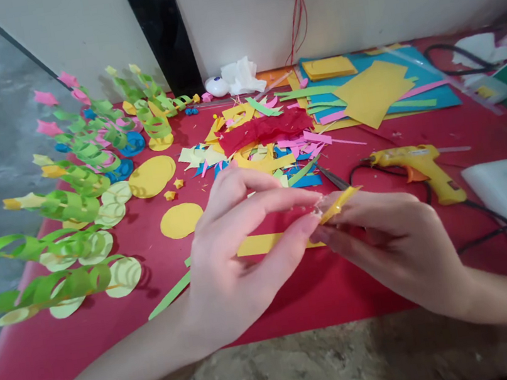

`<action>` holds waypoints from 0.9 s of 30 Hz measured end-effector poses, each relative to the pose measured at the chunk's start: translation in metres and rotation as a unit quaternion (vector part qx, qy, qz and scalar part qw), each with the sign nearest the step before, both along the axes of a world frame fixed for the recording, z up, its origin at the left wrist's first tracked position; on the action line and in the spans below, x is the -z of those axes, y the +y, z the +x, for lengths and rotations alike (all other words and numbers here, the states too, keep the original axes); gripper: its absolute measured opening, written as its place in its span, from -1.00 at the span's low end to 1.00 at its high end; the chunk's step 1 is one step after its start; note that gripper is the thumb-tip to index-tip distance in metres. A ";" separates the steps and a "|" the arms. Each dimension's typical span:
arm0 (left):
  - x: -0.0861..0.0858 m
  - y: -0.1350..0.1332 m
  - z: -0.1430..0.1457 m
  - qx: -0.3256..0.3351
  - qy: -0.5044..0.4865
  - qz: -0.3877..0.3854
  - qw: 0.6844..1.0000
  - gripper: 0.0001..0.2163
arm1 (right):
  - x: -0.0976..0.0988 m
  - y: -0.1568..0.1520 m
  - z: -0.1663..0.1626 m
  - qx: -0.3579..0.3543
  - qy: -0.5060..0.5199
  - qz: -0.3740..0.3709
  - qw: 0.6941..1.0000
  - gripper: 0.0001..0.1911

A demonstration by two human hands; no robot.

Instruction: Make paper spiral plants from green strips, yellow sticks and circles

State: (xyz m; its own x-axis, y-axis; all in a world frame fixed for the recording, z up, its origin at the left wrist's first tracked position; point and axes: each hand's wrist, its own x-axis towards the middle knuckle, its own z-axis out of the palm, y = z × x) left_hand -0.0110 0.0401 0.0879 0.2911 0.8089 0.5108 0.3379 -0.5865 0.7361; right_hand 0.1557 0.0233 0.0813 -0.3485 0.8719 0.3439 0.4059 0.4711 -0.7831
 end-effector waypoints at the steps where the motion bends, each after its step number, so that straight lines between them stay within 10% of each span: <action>1: 0.000 -0.001 0.000 0.002 -0.002 0.002 1.000 -0.86 | 0.001 0.001 0.001 0.009 -0.003 0.028 1.000 -0.88; 13: -0.016 -0.004 0.000 0.020 0.079 0.147 0.986 -0.86 | 0.009 0.003 0.010 0.044 -0.082 0.247 0.965 -0.82; 27: -0.018 -0.007 -0.001 0.006 0.151 0.170 0.974 -0.94 | 0.012 0.001 0.007 0.050 -0.091 0.284 0.953 -0.89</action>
State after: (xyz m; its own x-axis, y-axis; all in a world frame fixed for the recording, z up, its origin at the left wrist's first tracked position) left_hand -0.0121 0.0326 0.1056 0.4781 0.6034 0.6382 0.4999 -0.7844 0.3672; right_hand 0.1626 0.0244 0.0698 -0.3720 0.5951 0.7124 0.5764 0.7496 -0.3253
